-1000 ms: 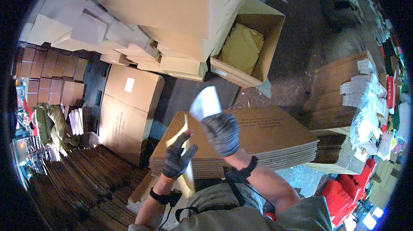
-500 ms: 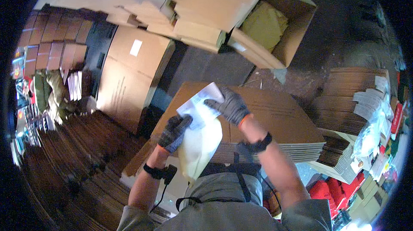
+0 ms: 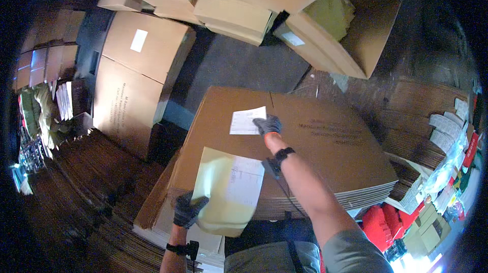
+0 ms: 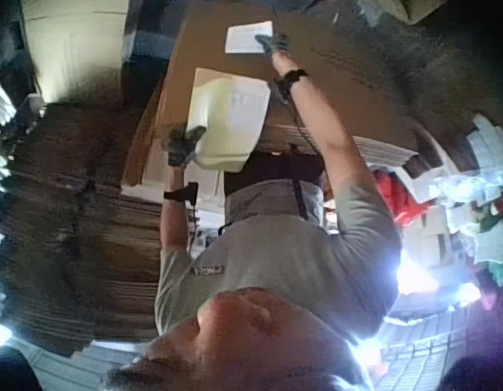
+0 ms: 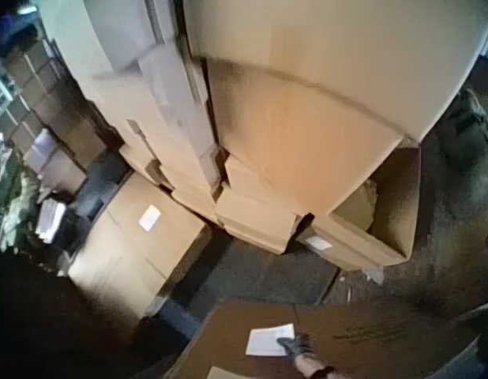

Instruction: Affixing labels and shipping documents to stacks of flattened cardboard boxes in a warehouse environment.

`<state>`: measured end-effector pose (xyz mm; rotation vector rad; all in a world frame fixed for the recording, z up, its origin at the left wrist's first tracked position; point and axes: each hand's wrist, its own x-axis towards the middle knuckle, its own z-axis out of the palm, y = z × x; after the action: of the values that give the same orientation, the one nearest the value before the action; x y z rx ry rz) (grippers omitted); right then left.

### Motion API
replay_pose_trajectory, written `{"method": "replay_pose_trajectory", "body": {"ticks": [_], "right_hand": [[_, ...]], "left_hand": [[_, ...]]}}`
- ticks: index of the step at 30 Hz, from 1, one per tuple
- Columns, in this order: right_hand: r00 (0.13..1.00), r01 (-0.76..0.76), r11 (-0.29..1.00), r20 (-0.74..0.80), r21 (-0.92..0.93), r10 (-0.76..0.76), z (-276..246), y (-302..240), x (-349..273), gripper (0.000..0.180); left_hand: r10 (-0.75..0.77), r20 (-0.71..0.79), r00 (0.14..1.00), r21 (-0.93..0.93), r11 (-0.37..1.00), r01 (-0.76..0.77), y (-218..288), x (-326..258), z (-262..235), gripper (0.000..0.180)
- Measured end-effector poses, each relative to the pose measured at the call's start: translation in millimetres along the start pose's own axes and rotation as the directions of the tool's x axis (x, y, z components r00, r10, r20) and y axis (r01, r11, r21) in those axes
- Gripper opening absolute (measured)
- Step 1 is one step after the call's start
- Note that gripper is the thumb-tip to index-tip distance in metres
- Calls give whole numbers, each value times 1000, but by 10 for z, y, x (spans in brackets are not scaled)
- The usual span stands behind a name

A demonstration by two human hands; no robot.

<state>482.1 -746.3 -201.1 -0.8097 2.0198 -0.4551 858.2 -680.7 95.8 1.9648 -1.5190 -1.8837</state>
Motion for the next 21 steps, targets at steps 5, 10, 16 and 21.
{"method": "replay_pose_trajectory", "body": {"ticks": [5,10,16,21], "right_hand": [[930,-187,940,257,-284,262,1510,-234,-88,48],[958,-155,904,164,-398,236,1727,-287,13,50],[875,-324,803,164,-500,455,1723,-590,-42,54],[862,-372,755,100,-541,497,1702,-840,-107,42]], "left_hand": [[-192,-19,981,33,981,192,-270,-302,-231,25],[-67,-28,997,95,993,70,-317,-278,-149,18],[-80,-36,996,78,994,83,-211,-260,-236,18],[-118,-41,992,10,993,119,-327,-304,-195,18]]}}
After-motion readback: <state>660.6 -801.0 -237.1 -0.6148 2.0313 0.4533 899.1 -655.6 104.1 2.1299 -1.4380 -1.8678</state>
